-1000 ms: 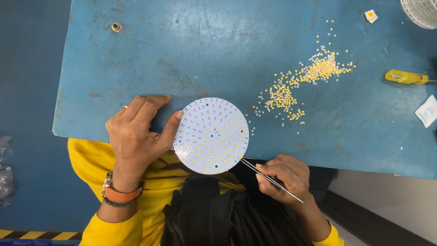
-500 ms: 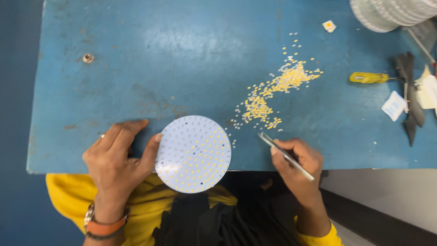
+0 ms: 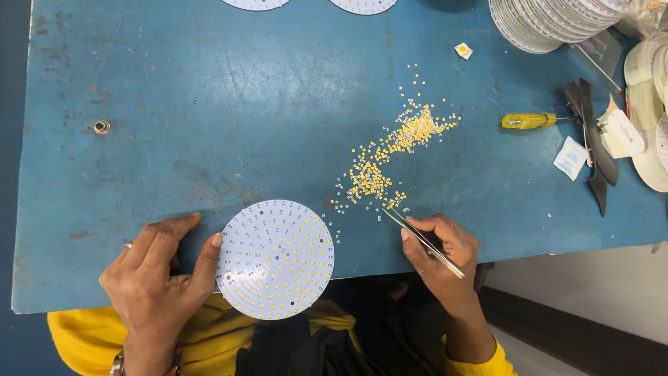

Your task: The person uses tweezers to pick up small yellow LED components from a pile on the table and places them one by one into designated spots on a circular LED board. The person continues this repetitive placement process throughout the clip.

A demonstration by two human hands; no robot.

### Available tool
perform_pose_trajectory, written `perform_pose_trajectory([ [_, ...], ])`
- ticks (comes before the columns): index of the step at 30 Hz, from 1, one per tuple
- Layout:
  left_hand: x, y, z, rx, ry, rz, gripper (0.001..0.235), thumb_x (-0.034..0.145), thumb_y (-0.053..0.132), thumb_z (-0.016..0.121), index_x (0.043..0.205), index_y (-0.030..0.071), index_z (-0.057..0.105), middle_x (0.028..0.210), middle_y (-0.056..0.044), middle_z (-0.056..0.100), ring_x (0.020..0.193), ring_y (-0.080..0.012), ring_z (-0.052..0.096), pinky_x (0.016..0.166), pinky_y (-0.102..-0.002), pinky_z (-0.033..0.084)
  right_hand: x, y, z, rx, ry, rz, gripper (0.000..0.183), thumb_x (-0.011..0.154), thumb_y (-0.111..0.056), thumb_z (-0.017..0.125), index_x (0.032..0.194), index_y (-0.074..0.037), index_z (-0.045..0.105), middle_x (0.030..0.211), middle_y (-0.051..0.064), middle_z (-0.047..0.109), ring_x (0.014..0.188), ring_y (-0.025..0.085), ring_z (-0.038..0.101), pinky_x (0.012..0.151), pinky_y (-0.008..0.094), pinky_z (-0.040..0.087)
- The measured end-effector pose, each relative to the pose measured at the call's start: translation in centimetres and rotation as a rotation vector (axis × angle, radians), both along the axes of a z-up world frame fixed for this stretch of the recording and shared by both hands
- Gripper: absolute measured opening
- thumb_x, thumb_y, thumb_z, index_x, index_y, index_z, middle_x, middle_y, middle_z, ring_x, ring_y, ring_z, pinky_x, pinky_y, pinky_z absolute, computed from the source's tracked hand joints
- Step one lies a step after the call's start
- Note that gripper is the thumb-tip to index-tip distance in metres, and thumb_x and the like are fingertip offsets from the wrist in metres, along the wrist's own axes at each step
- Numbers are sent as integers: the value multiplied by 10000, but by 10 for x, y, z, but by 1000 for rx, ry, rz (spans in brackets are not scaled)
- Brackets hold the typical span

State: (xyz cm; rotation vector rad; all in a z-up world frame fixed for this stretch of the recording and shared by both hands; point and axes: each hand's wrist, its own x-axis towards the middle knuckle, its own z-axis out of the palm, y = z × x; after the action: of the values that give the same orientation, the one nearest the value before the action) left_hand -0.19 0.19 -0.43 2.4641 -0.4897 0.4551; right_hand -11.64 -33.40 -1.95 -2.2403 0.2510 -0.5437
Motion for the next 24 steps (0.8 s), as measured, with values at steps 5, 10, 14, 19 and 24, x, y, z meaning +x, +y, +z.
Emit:
perform_pose_trajectory([
  [5, 0, 0, 0, 1, -6, -1, 263, 861, 215, 865, 1044, 62, 754, 984, -52, 737, 528, -136, 526, 527, -271, 443, 0, 2, 1, 5, -2, -2, 166, 884, -101, 795, 991, 7, 727, 769, 23, 679, 610, 39, 574, 554, 197, 432],
  [10, 0, 0, 0, 0, -1, 1, 266, 857, 218, 868, 1038, 57, 757, 968, -52, 734, 519, -134, 520, 521, -270, 438, 1, 2, 0, 36, 0, 44, 177, 866, -83, 791, 1011, -2, 730, 807, 19, 703, 624, 19, 606, 532, 186, 437],
  [14, 0, 0, 0, 11, 0, 5, 267, 851, 223, 873, 1027, 59, 757, 961, -48, 734, 558, -142, 511, 517, -267, 433, -2, -3, 0, 46, 33, 92, 170, 832, -59, 797, 985, -6, 747, 753, 20, 689, 571, 30, 530, 502, 199, 364],
  [19, 0, 1, -2, 11, -6, 2, 267, 852, 218, 877, 1033, 63, 758, 962, -43, 732, 511, -128, 497, 518, -266, 428, -6, -6, -1, 50, 15, 45, 146, 849, -53, 789, 981, -12, 744, 740, 17, 677, 578, 24, 540, 516, 195, 377],
  [24, -1, 2, -3, 14, -3, -1, 267, 856, 220, 880, 1039, 69, 756, 966, -37, 728, 522, -123, 506, 527, -261, 431, -4, 1, -1, -3, -22, 29, 164, 868, -66, 797, 1002, -3, 726, 788, 19, 693, 631, 23, 586, 556, 186, 429],
])
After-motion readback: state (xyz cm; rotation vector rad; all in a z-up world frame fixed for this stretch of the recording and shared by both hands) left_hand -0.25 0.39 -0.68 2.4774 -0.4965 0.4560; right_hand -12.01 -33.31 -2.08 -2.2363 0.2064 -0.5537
